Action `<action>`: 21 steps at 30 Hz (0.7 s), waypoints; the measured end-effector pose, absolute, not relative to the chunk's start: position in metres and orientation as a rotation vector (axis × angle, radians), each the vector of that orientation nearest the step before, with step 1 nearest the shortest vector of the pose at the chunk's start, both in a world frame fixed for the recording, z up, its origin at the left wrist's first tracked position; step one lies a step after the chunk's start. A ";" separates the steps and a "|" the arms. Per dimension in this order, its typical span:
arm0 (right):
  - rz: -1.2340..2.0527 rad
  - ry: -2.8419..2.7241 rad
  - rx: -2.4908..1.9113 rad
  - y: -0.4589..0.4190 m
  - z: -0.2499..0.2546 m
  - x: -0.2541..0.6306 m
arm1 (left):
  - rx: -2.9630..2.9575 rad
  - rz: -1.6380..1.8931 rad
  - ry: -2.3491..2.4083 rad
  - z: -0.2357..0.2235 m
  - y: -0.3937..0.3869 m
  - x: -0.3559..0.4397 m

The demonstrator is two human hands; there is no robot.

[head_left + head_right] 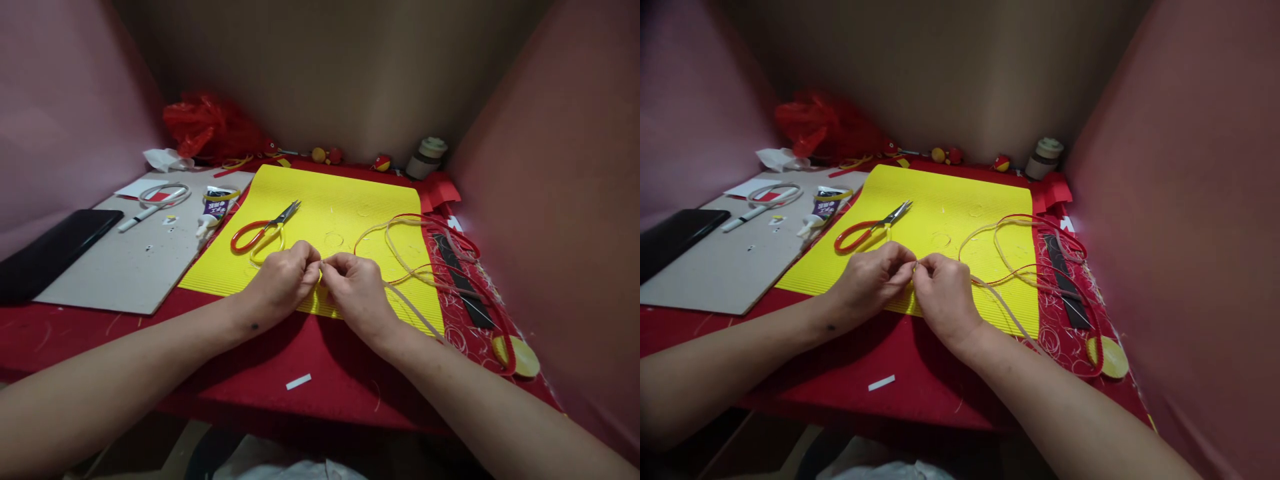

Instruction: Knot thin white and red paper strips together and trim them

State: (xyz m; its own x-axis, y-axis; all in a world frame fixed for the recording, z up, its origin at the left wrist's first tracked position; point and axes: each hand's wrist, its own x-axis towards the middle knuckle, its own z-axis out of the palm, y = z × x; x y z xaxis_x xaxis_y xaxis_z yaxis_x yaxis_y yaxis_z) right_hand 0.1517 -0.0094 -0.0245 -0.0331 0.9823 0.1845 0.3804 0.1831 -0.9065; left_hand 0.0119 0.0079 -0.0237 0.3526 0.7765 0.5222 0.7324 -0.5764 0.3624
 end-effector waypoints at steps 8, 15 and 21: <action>0.871 -1.552 -1.324 -0.009 -0.025 0.152 | 2.541 1.075 1.326 -0.020 0.001 0.014; 0.903 -1.502 -1.292 -0.009 -0.026 0.154 | 2.015 1.058 1.295 -0.013 -0.002 0.015; 0.981 -1.437 -1.259 -0.008 -0.023 0.154 | 1.712 0.987 1.249 -0.005 -0.004 0.017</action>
